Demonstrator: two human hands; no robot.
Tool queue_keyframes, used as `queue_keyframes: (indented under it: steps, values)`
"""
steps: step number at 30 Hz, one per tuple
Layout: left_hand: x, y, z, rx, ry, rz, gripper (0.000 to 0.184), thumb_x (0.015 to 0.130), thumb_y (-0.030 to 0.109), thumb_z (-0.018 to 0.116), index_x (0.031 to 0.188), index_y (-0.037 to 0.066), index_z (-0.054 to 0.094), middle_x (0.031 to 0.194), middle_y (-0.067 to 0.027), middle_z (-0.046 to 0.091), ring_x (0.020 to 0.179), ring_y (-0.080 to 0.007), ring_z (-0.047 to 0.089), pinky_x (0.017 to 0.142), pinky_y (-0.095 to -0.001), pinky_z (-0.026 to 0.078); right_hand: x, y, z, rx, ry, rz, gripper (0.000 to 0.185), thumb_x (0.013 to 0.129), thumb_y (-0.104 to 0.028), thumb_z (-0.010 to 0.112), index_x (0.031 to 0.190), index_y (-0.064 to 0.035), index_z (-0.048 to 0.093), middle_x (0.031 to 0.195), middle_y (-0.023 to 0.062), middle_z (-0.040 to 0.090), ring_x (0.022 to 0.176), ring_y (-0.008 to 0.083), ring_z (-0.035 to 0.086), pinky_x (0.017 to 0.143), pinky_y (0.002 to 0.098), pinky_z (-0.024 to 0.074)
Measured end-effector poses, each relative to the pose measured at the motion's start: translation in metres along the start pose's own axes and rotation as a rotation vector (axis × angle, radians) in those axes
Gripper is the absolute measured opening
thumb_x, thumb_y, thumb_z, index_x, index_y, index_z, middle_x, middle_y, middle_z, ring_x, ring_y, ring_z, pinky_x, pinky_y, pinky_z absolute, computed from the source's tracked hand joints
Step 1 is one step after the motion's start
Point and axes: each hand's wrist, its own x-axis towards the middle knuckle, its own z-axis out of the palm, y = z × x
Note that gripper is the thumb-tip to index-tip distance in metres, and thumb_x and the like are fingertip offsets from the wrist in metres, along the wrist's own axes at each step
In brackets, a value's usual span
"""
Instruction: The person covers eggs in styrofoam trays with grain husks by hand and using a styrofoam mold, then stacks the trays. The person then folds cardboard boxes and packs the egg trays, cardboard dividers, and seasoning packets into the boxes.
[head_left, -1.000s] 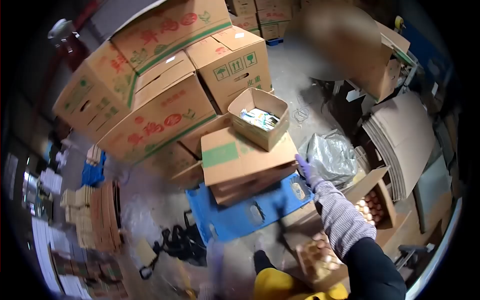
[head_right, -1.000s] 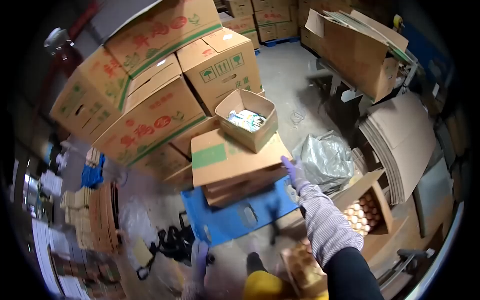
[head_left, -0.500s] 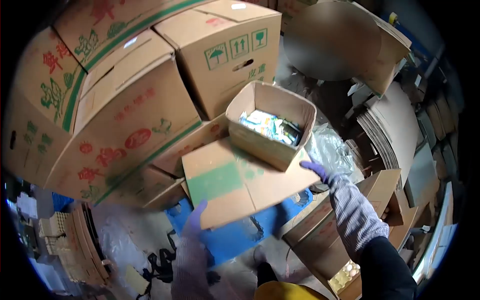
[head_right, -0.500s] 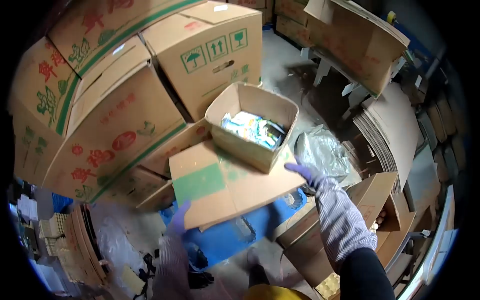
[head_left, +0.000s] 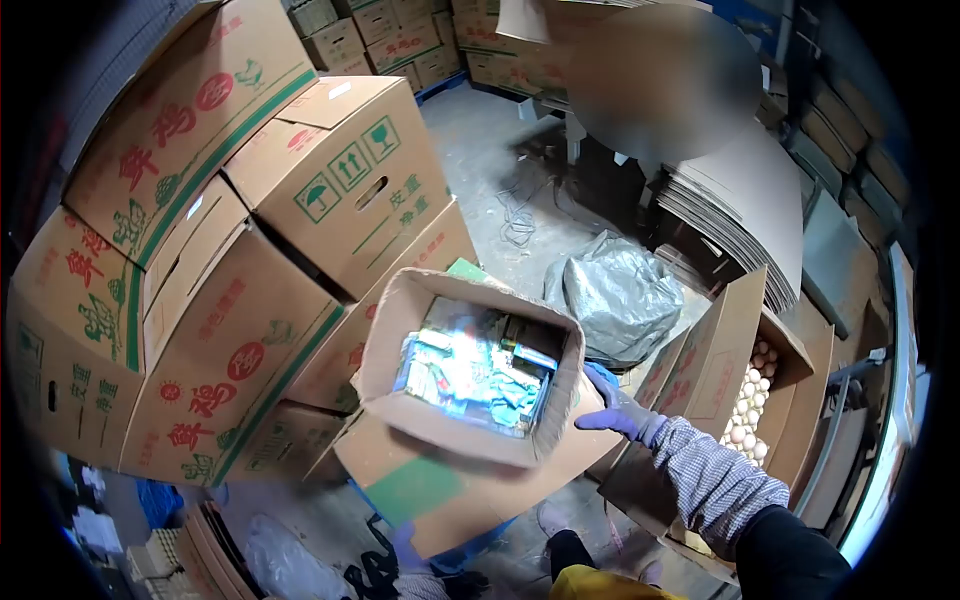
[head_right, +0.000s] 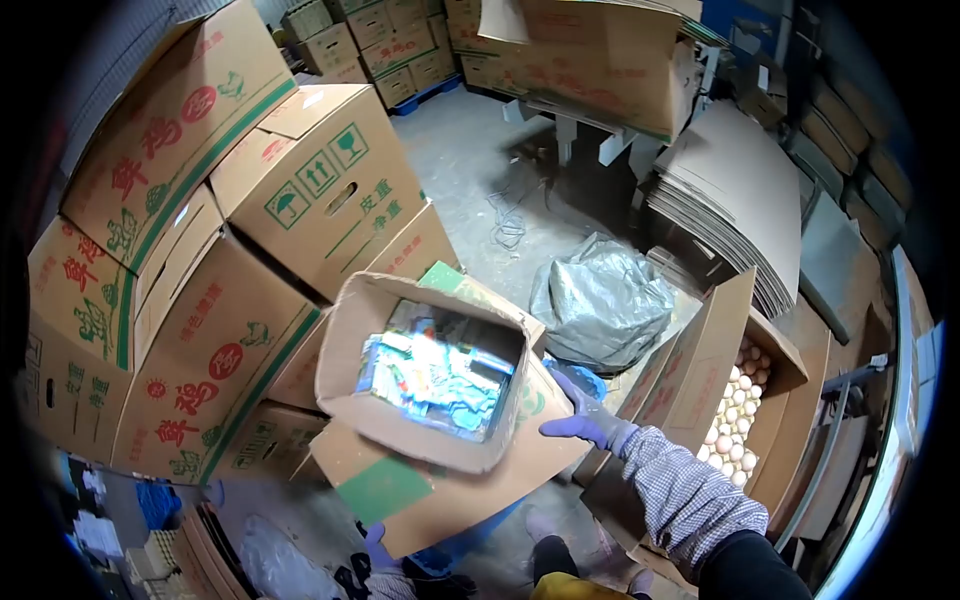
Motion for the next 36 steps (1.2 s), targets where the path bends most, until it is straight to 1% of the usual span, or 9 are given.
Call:
queue_keyframes:
  steps: [8,12,13,15,18,23,27,32,36]
  values:
    - [-0.110,0.052,0.039,0.079,0.008,0.108,0.054,0.084,0.028,0.059,0.128,-0.002,0.052,0.124,-0.0208,0.059,0.109,-0.0351,0.061,0.093,-0.0457,0.050,-0.080,-0.052,-0.019,0.002,0.021,-0.120,0.109,0.069,-0.025,0.086,0.153,-0.0038,0.020,0.149,0.0130,0.036,0.136,0.0214,0.035,0.113,0.0333,0.0274]
    - [-0.168,0.093,0.124,0.222,-0.026,0.121,0.053,0.084,0.027,0.059,0.127,-0.003,0.052,0.123,-0.0206,0.059,0.108,-0.0346,0.061,0.093,-0.0452,0.050,-0.150,-0.089,-0.029,-0.279,0.239,-0.241,0.109,0.067,-0.043,0.086,0.150,-0.0030,0.027,0.147,0.0175,0.040,0.138,0.0258,0.035,0.113,0.0341,0.0268]
    - [-0.181,0.097,0.153,0.269,-0.056,0.114,0.053,0.084,0.027,0.059,0.127,-0.003,0.052,0.123,-0.0205,0.059,0.108,-0.0344,0.061,0.093,-0.0451,0.050,-0.180,-0.115,-0.034,-0.250,0.245,-0.184,0.106,0.068,-0.043,0.084,0.149,-0.0024,0.028,0.145,0.0170,0.042,0.134,0.0252,0.039,0.111,0.0343,0.0298]
    - [-0.201,0.088,0.215,0.368,-0.153,0.079,0.053,0.084,0.027,0.059,0.127,-0.003,0.052,0.122,-0.0204,0.060,0.108,-0.0342,0.061,0.093,-0.0449,0.050,-0.233,-0.128,-0.059,-0.104,0.194,-0.400,0.103,0.069,-0.041,0.084,0.147,-0.0017,0.029,0.141,0.0171,0.046,0.129,0.0252,0.043,0.109,0.0346,0.0334]
    - [-0.222,0.027,0.333,0.570,-0.411,-0.052,0.053,0.084,0.026,0.059,0.127,-0.003,0.052,0.122,-0.0202,0.060,0.108,-0.0338,0.061,0.092,-0.0446,0.050,-0.352,-0.130,-0.083,-0.003,0.317,-0.372,0.101,0.070,-0.039,0.083,0.147,-0.0041,0.029,0.137,0.0159,0.049,0.126,0.0244,0.045,0.107,0.0347,0.0358]
    - [-0.326,-0.156,0.502,0.864,-0.851,-0.319,0.052,0.084,0.026,0.059,0.126,-0.004,0.052,0.121,-0.0200,0.060,0.107,-0.0332,0.061,0.092,-0.0440,0.050,-0.607,-0.092,-0.124,0.333,0.591,-0.296,0.106,0.074,-0.035,0.082,0.152,-0.0052,0.017,0.138,0.0144,0.049,0.124,0.0204,0.048,0.104,0.0340,0.0403]
    - [-0.432,-0.276,0.569,1.006,-1.108,-0.492,0.052,0.084,0.025,0.060,0.126,-0.004,0.052,0.120,-0.0198,0.060,0.107,-0.0327,0.062,0.092,-0.0436,0.050,-0.796,-0.047,-0.117,0.442,0.826,-0.283,0.108,0.075,-0.031,0.082,0.154,-0.0047,0.013,0.142,0.0136,0.046,0.124,0.0167,0.045,0.104,0.0316,0.0402]
    - [-0.535,-0.390,0.618,1.166,-1.348,-0.686,0.052,0.084,0.024,0.060,0.126,-0.004,0.052,0.120,-0.0195,0.061,0.106,-0.0321,0.062,0.092,-0.0431,0.051,-0.969,-0.005,-0.088,0.476,1.388,0.024,0.104,0.076,-0.032,0.081,0.153,-0.0045,0.017,0.150,0.0153,0.037,0.129,0.0203,0.042,0.107,0.0318,0.0370]
    - [-0.575,-0.455,0.644,1.259,-1.469,-0.800,0.051,0.083,0.024,0.060,0.125,-0.005,0.053,0.119,-0.0193,0.061,0.106,-0.0316,0.062,0.091,-0.0426,0.051,-1.020,0.043,-0.061,0.574,1.725,-0.142,0.101,0.078,-0.029,0.079,0.154,-0.0068,0.017,0.150,0.0151,0.036,0.133,0.0218,0.038,0.111,0.0347,0.0315]
